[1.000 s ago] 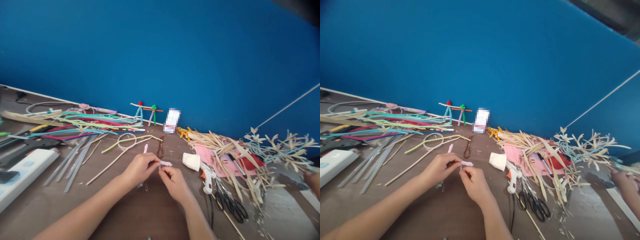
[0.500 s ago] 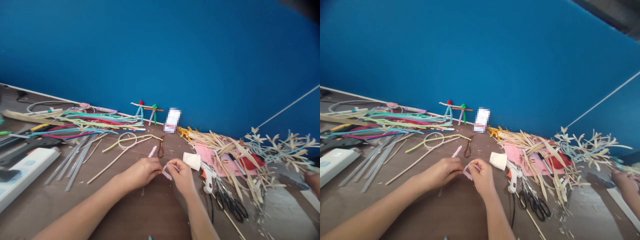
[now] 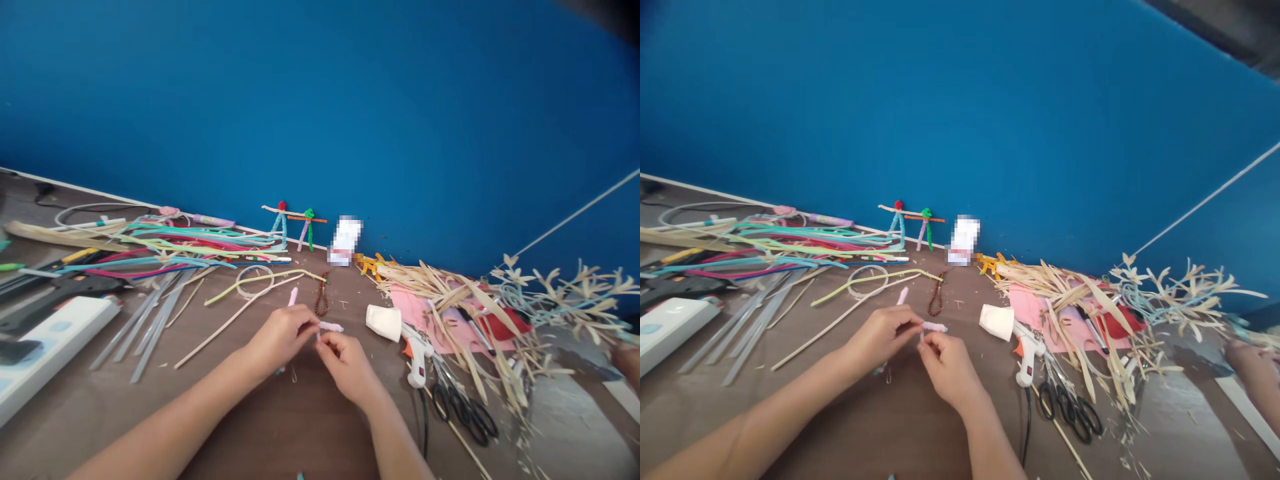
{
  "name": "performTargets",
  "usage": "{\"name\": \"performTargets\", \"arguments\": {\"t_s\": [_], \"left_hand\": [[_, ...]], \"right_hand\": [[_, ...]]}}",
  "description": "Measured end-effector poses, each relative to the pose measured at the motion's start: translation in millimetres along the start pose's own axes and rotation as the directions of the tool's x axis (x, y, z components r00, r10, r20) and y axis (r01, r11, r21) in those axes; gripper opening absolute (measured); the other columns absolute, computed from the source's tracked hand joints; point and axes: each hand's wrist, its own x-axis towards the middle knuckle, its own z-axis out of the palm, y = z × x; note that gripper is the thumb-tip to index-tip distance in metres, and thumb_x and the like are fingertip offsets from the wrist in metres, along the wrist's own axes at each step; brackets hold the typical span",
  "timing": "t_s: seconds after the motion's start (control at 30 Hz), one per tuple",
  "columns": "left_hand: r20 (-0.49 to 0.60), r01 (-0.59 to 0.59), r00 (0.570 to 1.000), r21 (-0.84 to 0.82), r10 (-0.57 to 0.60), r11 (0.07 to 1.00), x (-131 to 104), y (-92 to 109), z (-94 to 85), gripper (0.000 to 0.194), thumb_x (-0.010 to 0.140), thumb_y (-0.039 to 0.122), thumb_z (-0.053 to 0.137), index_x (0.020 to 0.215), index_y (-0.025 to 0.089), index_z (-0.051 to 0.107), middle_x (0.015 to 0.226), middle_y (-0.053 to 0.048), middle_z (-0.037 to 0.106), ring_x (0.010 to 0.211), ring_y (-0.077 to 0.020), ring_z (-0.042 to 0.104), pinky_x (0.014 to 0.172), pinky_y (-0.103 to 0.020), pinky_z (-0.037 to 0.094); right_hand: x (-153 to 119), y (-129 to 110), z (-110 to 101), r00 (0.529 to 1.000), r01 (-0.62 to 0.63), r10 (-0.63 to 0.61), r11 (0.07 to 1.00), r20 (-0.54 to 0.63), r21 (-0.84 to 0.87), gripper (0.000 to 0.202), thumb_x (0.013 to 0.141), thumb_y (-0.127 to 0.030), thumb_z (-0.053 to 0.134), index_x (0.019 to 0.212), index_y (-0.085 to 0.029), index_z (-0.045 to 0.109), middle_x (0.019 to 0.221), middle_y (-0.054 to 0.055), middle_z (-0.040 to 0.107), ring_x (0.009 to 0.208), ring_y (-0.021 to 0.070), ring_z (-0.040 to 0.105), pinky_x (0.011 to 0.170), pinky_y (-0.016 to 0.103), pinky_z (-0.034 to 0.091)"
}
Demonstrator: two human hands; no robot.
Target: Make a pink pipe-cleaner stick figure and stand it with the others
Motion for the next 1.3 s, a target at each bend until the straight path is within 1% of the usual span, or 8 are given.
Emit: {"name": "performTargets", "arguments": {"t_s": [0.17, 0.33, 0.5, 0.67, 0.83, 1.0, 1.1, 1.3], "left_hand": [[0.089, -0.072, 0.994, 0.123, 0.062, 0.99, 0, -5, 1.1, 0.019, 0.077, 0.014, 0.041, 0.078, 0.015, 0.06, 0.074, -0.004, 0.058, 0.067, -0.0133, 0.054, 0.062, -0.023, 0.039], [0.116, -0.115, 0.988, 0.102, 0.103, 0.988, -2, -6, 0.2, 0.023, 0.077, 0.01, 0.039, 0.082, 0.016, 0.061, 0.075, -0.005, 0.058, 0.07, -0.013, 0.054, 0.064, -0.023, 0.04], [0.155, -0.12, 0.984, 0.224, 0.087, 0.967, -3, -6, 3.7, 0.024, 0.078, 0.012, 0.038, 0.08, 0.017, 0.061, 0.074, -0.004, 0.055, 0.065, -0.013, 0.053, 0.059, -0.023, 0.039], [0.206, -0.168, 0.97, 0.193, 0.127, 0.967, -3, 1, 0.0, 0.018, 0.078, 0.014, 0.041, 0.073, 0.015, 0.058, 0.071, -0.003, 0.054, 0.064, -0.0129, 0.052, 0.059, -0.022, 0.039], [0.26, -0.225, 0.937, -0.065, 0.234, 0.972, -2, 8, -6.3, 0.015, 0.077, 0.016, 0.045, 0.073, 0.016, 0.059, 0.07, -0.002, 0.057, 0.066, -0.0104, 0.052, 0.062, -0.02, 0.038], [0.132, 0.004, 0.991, -0.22, 0.026, 0.975, -1, 7, -1.5, 0.011, 0.073, 0.021, 0.05, 0.071, 0.015, 0.059, 0.066, -0.001, 0.058, 0.059, -0.0096, 0.05, 0.055, -0.02, 0.037], [0.096, 0.142, 0.988, -0.3, -0.119, 0.943, -1, 6, 3.0, 0.012, 0.072, 0.023, 0.05, 0.073, 0.014, 0.058, 0.064, 0.0, 0.058, 0.057, -0.0092, 0.05, 0.052, -0.019, 0.038], [0.015, 0.12, 0.993, -0.281, -0.12, 0.952, 0, 6, 4.1, 0.016, 0.071, 0.018, 0.049, 0.081, 0.015, 0.061, 0.068, -0.001, 0.058, 0.058, -0.0095, 0.05, 0.055, -0.02, 0.038]], "right_hand": [[-4, -4, -2, 0.996, 0.08, -0.088, 0.972, -0.025, -0.219, 0.021, 0.079, -0.024, 0.04, 0.068, -0.018, 0.058, 0.053, -0.001, 0.053, 0.049, 0.0105, 0.043, 0.046, 0.02, 0.027], [-5, -7, -3, 0.993, 0.07, -0.09, 0.964, -0.069, -0.258, 0.022, 0.079, -0.025, 0.041, 0.067, -0.019, 0.058, 0.051, 0.0, 0.054, 0.046, 0.0114, 0.043, 0.044, 0.021, 0.025], [-6, -9, -4, 0.989, 0.043, -0.076, 0.969, -0.127, -0.244, 0.019, 0.076, -0.026, 0.045, 0.065, -0.019, 0.059, 0.051, -0.001, 0.054, 0.046, 0.0104, 0.042, 0.045, 0.02, 0.026], [0, -3, -11, 0.973, -0.027, 0.012, 0.998, -0.232, -0.062, 0.017, 0.073, -0.028, 0.049, 0.063, -0.016, 0.057, 0.056, 0.0, 0.053, 0.052, 0.0101, 0.044, 0.048, 0.02, 0.032], [8, 9, -15, 0.981, -0.089, 0.134, 0.953, -0.14, 0.288, 0.016, 0.067, -0.03, 0.057, 0.063, -0.014, 0.056, 0.054, -0.003, 0.051, 0.049, 0.0077, 0.043, 0.048, 0.019, 0.034], [10, 16, -10, 0.975, -0.159, 0.209, 0.9, -0.081, 0.406, 0.023, 0.068, -0.035, 0.055, 0.06, -0.014, 0.055, 0.047, -0.005, 0.044, 0.041, 0.0059, 0.036, 0.04, 0.018, 0.028], [9, 14, -7, 0.983, -0.128, 0.169, 0.919, -0.078, 0.372, 0.017, 0.069, -0.028, 0.053, 0.058, -0.014, 0.053, 0.046, -0.006, 0.043, 0.04, 0.0056, 0.037, 0.041, 0.018, 0.028], [8, 13, 1, 0.993, -0.026, 0.067, 0.933, -0.101, 0.36, 0.018, 0.076, -0.022, 0.043, 0.087, -0.015, 0.054, 0.056, -0.004, 0.047, 0.042, 0.006, 0.041, 0.042, 0.018, 0.032]]}}
